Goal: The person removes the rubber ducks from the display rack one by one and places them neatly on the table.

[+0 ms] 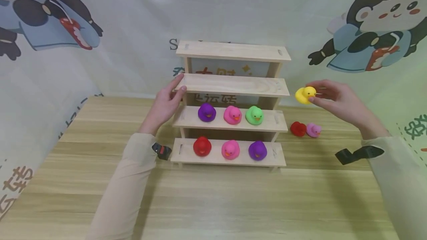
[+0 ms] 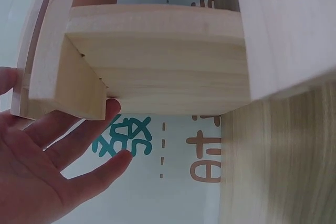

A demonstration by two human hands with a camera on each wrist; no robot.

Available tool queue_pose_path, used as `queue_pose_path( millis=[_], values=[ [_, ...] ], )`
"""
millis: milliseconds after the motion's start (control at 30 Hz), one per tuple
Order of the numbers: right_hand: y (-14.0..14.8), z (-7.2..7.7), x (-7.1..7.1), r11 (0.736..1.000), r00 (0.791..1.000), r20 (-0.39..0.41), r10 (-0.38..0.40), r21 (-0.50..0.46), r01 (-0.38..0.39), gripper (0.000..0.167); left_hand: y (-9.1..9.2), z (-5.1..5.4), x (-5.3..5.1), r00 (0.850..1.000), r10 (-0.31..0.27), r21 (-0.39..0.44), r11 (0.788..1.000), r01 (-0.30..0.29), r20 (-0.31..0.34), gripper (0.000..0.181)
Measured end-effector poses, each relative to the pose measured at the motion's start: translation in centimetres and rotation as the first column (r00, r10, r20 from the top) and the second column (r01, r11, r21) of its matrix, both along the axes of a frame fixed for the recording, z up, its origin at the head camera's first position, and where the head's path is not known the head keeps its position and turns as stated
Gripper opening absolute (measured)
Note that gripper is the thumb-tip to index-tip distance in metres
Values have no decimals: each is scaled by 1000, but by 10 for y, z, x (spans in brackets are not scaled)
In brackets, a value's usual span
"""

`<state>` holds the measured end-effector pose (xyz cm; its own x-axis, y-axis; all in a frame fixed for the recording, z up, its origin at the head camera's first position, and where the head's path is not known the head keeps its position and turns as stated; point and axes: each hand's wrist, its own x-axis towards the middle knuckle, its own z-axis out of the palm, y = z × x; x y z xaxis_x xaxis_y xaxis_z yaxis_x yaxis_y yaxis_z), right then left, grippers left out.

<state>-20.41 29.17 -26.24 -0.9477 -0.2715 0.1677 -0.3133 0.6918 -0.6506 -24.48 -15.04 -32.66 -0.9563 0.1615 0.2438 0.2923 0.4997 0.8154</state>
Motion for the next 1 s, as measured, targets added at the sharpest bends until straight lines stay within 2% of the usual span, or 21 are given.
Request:
queue_pose_path(
  millis=[333, 533, 767, 1000],
  values=[
    [21, -11, 3, 999, 1000, 11, -27, 46, 26, 43, 2, -1, 0, 1000, 9, -37, 999, -10, -23, 54],
    [33, -24, 5, 998, 1000, 13, 2, 56, -3, 43, 1, -2, 0, 999, 16, -58, 998, -18, -39, 54],
    [49, -41, 11, 999, 1000, 6, 0, 49, -1, 41, -8, -9, 6, 999, 17, 16, 1000, -16, -42, 53],
    [67, -57, 16, 995, 997, 15, -76, 63, 75, 42, -19, -17, 12, 998, 57, 40, 998, -56, -23, 57]
  ],
)
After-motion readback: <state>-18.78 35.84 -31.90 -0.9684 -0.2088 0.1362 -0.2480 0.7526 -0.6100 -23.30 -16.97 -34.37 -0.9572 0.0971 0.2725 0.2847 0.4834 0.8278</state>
